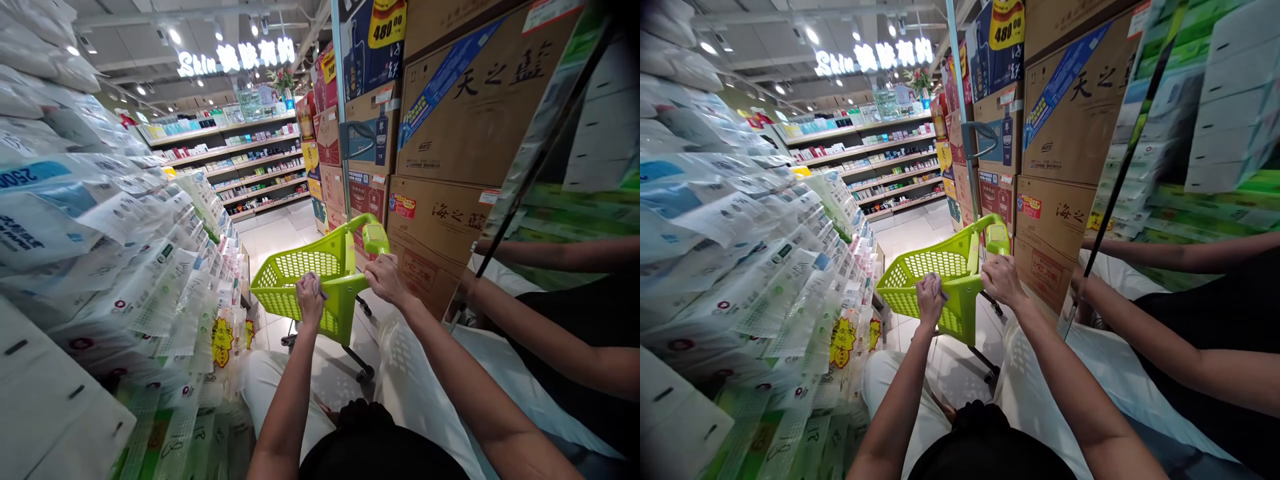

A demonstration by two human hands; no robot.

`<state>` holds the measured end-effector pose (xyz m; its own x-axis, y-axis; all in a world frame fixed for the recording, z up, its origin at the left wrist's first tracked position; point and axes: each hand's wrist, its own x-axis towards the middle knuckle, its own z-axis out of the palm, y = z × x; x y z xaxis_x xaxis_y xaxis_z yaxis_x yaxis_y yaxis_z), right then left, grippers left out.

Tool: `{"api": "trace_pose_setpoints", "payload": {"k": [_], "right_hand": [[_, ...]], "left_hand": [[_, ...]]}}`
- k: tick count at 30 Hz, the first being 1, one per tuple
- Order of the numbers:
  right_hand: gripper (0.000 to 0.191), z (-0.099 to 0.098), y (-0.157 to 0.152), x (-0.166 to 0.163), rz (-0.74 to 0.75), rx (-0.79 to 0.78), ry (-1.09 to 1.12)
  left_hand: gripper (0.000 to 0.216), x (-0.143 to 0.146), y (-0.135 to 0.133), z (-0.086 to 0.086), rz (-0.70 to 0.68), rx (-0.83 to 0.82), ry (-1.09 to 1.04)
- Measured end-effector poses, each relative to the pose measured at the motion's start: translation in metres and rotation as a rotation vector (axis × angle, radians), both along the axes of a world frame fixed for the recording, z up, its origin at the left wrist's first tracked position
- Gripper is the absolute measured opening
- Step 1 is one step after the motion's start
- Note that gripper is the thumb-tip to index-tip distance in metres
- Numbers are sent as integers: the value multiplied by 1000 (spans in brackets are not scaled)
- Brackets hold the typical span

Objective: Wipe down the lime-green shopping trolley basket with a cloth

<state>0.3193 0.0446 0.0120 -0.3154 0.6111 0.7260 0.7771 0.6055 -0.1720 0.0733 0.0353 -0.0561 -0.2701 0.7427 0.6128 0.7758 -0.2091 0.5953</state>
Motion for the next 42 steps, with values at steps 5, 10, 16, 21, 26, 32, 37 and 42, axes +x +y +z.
{"api": "trace_pose_setpoints", "payload": {"k": [5,10,16,21,26,32,37,42], "right_hand": [[13,8,-2,-23,-189,-27,-246],[17,2,1,-27,-159,10,-238],[17,1,0,-27,-182,51,-230],[18,-1,-5,-32,-147,42,-197],[19,-2,-3,-29,-127,46,-207],[21,-5,2,-25,-110,55,-219],[22,-6,12,-11,-93,63,-258],[22,-6,21,6,-78,69,-272]], "left_hand": [[39,40,-4,-20,-134,109,51],[47,37,-13,-76,-66,52,-54],[40,-1,-4,-71,254,6,-252],[31,41,-12,-51,173,0,-197],[34,70,-23,-49,3,54,-80],[36,35,-15,-44,233,-6,-209],[45,57,-19,-47,-11,-5,-115],[49,52,-21,-53,95,-44,-189]]}}
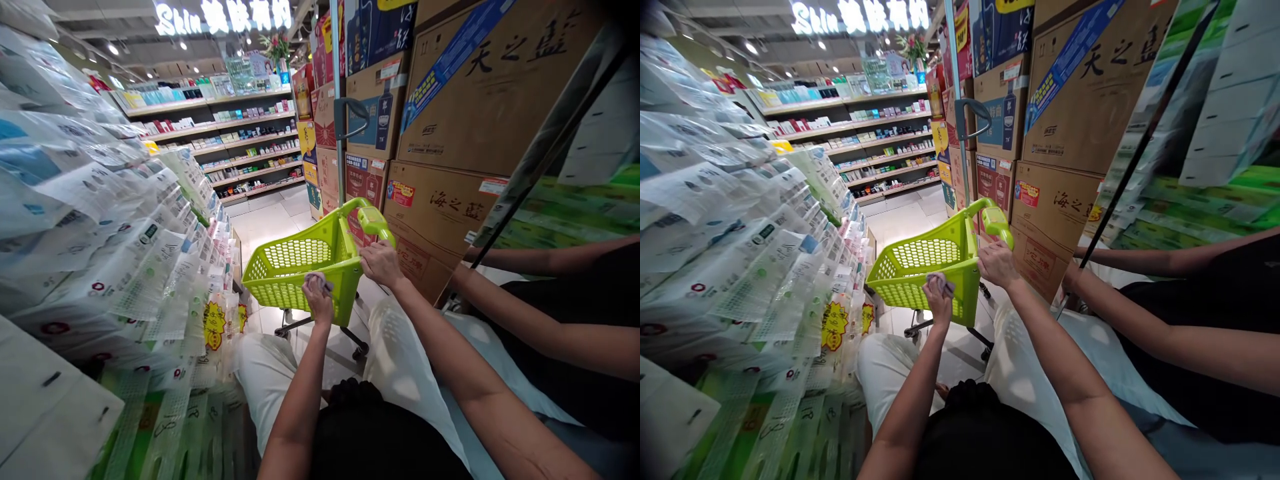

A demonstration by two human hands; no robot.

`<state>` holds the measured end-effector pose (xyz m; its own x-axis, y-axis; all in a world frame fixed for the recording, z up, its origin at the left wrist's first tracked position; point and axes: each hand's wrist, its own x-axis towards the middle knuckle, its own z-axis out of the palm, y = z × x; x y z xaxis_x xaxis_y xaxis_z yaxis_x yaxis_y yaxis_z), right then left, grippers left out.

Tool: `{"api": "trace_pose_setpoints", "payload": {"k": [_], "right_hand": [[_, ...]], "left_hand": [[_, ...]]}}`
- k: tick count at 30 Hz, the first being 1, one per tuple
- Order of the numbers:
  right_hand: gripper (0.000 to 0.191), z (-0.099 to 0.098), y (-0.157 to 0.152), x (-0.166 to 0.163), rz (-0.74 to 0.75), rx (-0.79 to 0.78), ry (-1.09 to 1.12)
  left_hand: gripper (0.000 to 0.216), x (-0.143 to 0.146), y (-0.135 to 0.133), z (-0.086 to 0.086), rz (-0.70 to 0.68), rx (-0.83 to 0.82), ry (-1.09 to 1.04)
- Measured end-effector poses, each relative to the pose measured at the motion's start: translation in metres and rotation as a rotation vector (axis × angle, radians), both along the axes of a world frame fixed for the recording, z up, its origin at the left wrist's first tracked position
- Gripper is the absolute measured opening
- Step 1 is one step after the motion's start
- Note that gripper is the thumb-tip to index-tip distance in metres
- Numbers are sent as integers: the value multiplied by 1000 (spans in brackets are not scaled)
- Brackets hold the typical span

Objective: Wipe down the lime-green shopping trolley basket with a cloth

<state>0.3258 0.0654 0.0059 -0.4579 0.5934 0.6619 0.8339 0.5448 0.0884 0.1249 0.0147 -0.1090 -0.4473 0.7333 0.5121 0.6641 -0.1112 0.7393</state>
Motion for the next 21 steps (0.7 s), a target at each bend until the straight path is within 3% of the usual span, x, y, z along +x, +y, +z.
{"api": "trace_pose_setpoints", "payload": {"k": [3,8,10,12,15,19,21], "right_hand": [[22,-5,0,-3,-72,13,63],[20,-14,-6,-17,-173,17,190],[21,-15,-8,-19,-168,-2,188],[21,-15,-9,-20,-169,-13,178],[21,-15,-9,-22,-178,-22,184],[20,-16,-9,-24,-183,-23,201],[20,-16,-9,-23,-177,-15,197]], "left_hand": [[49,9,-1,-1,34,-9,-17],[47,32,-4,2,-205,76,127],[47,25,-4,3,-148,17,93],[49,17,-5,3,-5,-70,19],[51,24,-5,4,115,-127,-52],[50,53,-4,6,-91,-32,53],[49,49,-4,6,-143,-10,89]]}}
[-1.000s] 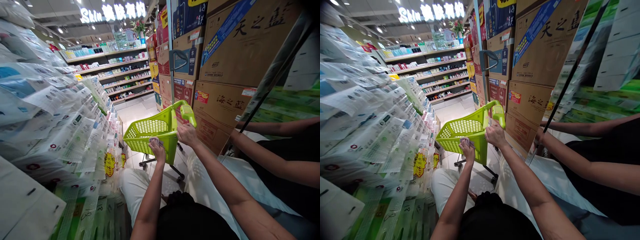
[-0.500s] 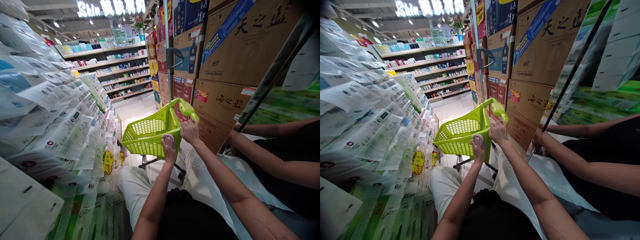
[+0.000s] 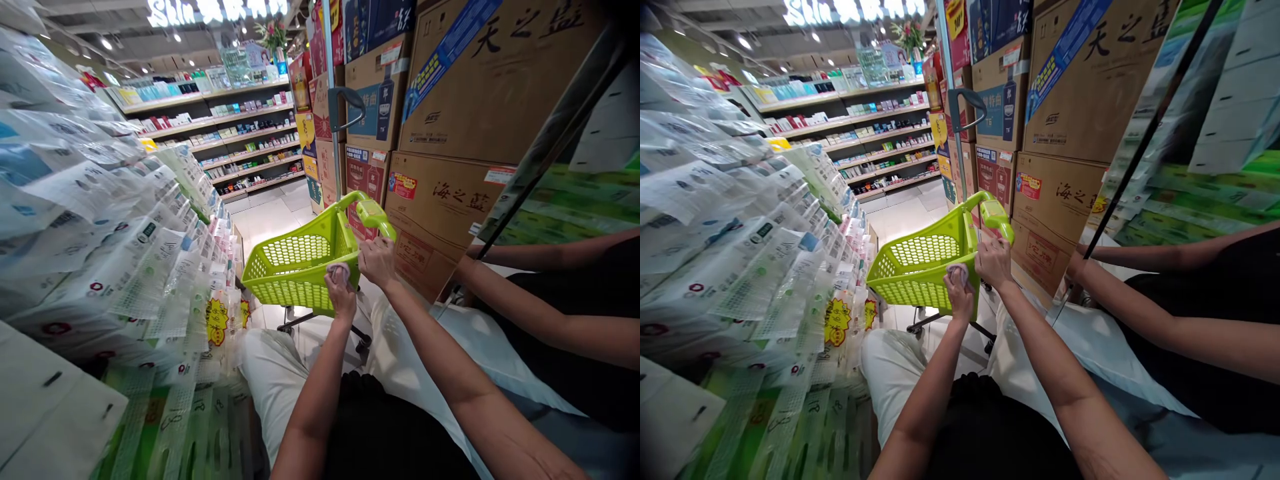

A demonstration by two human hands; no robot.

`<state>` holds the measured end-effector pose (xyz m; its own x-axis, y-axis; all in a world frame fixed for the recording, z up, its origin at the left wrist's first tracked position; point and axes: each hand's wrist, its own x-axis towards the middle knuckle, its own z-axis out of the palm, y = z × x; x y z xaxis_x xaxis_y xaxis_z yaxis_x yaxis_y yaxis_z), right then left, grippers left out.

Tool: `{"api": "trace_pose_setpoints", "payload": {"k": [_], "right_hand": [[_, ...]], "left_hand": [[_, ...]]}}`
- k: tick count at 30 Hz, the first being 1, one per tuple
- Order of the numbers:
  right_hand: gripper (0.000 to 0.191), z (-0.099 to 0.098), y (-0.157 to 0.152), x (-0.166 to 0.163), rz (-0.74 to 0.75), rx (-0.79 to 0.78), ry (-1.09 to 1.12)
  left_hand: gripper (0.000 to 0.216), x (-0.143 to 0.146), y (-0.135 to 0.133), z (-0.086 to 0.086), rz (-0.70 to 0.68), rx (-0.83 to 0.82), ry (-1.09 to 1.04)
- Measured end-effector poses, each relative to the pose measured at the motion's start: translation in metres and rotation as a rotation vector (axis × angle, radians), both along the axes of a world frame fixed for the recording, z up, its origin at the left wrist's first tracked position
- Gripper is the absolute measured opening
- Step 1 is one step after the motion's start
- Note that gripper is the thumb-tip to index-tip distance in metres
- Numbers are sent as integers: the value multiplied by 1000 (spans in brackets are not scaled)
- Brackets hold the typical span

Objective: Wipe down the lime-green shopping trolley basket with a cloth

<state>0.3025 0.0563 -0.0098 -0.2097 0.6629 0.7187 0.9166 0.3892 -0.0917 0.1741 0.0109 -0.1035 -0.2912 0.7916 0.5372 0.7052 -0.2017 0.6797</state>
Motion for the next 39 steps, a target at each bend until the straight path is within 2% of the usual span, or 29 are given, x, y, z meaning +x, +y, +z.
{"api": "trace_pose_setpoints", "payload": {"k": [2,5,7,8,12,15,18,20,23,26,29,31,36,39], "right_hand": [[20,1,-1,1,5,6,-6],[20,2,-2,0,2,9,-6],[20,2,-3,-1,-6,11,-1],[20,2,-3,-2,-11,11,2],[20,1,-4,-3,-18,3,3],[22,0,-5,0,-15,-1,-7],[22,-1,-6,4,-15,2,-7],[22,-1,-6,5,-13,5,0],[22,1,-5,1,-35,2,17],[21,3,-6,-8,-109,-13,46],[19,2,-12,-17,-70,-29,-5],[21,-2,-18,-22,-10,-33,-50],[26,-10,-25,-41,64,-71,-92],[26,-12,-22,-51,139,-109,-155]], "left_hand": [[48,-21,0,-1,37,-46,-20],[48,-57,0,-3,257,-142,-129],[48,-65,-1,-2,351,-166,-178],[48,-62,-3,-2,330,-166,-177],[43,-28,-11,6,39,-58,-87],[45,-27,-10,19,90,23,-78],[47,-62,-3,31,129,-74,-36],[49,-89,2,35,211,-158,-46],[49,-101,5,37,320,-192,-73],[49,-76,5,35,205,-127,-36],[51,-55,4,32,66,-64,6],[52,-58,3,30,50,-72,23],[51,-82,3,27,172,-137,3],[49,-85,4,26,47,-93,60]]}}
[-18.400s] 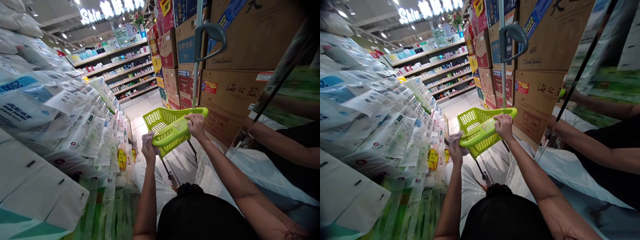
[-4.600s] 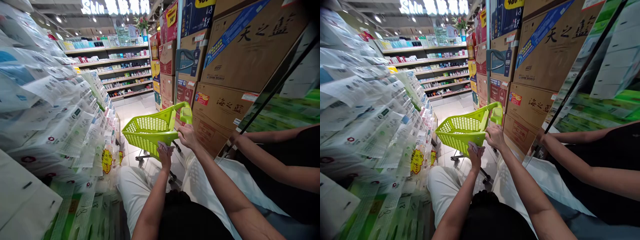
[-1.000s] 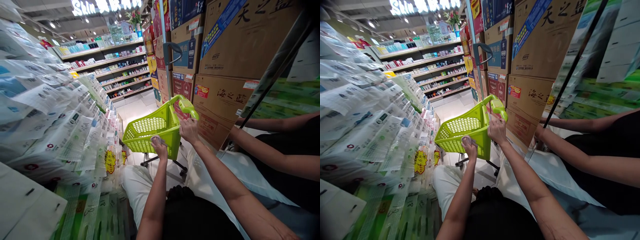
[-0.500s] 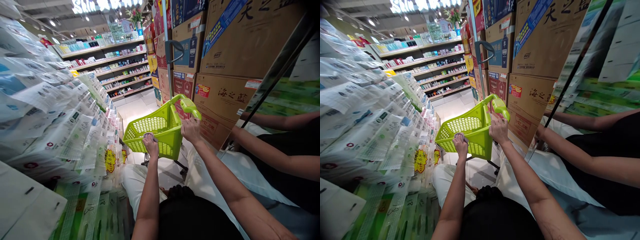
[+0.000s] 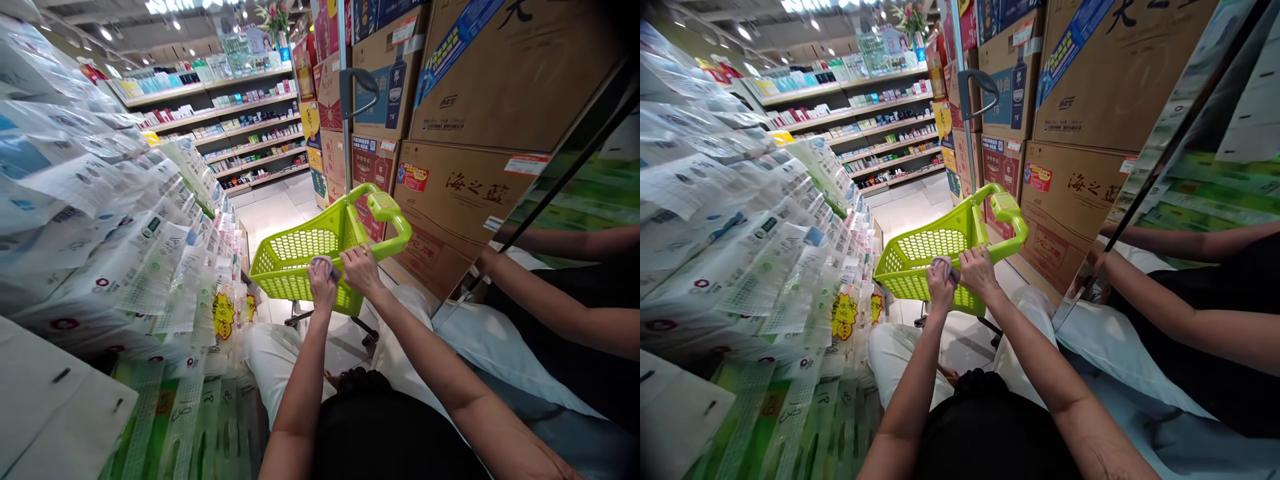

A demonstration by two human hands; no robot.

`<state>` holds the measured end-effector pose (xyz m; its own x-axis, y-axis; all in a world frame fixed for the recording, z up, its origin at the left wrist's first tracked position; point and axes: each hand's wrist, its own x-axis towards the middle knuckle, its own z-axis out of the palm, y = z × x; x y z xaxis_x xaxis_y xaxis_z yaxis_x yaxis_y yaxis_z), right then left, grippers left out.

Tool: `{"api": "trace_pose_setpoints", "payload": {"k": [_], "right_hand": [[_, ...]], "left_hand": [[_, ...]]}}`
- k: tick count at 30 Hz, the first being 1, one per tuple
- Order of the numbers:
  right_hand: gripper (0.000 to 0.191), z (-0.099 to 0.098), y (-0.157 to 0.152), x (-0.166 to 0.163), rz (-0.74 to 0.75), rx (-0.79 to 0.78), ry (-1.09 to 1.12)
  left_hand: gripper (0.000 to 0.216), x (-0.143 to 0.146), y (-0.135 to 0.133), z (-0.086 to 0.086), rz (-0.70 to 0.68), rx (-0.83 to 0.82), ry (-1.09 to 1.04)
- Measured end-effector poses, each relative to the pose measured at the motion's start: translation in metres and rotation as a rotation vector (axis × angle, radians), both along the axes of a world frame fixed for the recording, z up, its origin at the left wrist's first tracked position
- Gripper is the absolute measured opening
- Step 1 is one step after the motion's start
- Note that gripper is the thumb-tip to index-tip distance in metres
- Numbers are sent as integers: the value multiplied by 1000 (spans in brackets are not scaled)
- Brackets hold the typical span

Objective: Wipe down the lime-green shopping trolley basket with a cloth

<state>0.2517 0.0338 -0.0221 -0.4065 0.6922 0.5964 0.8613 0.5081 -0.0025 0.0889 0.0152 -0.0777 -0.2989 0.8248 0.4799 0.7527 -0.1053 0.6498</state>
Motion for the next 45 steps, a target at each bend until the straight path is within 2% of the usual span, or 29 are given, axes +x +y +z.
{"api": "trace_pose_setpoints", "payload": {"k": [2,6,7,10,12,13,17,18,23,25,28,31,33,36,38,42,45], "right_hand": [[26,-1,3,0,20,-19,8],[22,-5,6,7,48,-17,29],[21,-5,6,8,31,-10,41],[19,-8,4,6,-35,-5,72],[20,-9,2,4,-28,-16,59],[20,-10,1,4,-6,-22,44],[20,-14,1,4,47,-18,22],[20,-15,1,4,39,-15,30],[20,-17,3,3,10,5,45],[20,-17,3,4,33,8,35],[20,-17,0,5,41,14,37],[19,-18,-3,2,8,31,51],[18,-19,-4,-1,-8,38,57],[17,-19,-4,-3,-10,45,58],[17,-19,-5,-2,-1,51,54],[19,-20,-6,0,19,72,48],[19,-21,-8,0,14,78,60]], "left_hand": [[46,-8,-1,-1,-18,-5,9],[49,-35,-6,-4,210,-81,-46],[49,-38,-7,-6,226,-85,-47],[47,-38,-9,-15,107,-43,-4],[48,-41,-10,-19,51,-23,21],[48,-47,-11,-20,72,-29,20],[50,-76,-12,-19,344,-84,-52],[50,-79,-13,-19,368,-86,-57],[48,-76,-18,-27,136,-48,53],[50,-94,-21,-26,215,-78,18],[56,-143,-20,-18,471,-158,-125],[55,-172,-17,-13,574,-190,-161],[53,-166,-17,-15,520,-186,-131],[50,-142,-19,-23,288,-129,-54],[49,-136,-22,-28,250,-107,-75],[49,-159,-23,-28,613,-143,-269],[49,-169,-18,-28,669,-150,-263]]}}
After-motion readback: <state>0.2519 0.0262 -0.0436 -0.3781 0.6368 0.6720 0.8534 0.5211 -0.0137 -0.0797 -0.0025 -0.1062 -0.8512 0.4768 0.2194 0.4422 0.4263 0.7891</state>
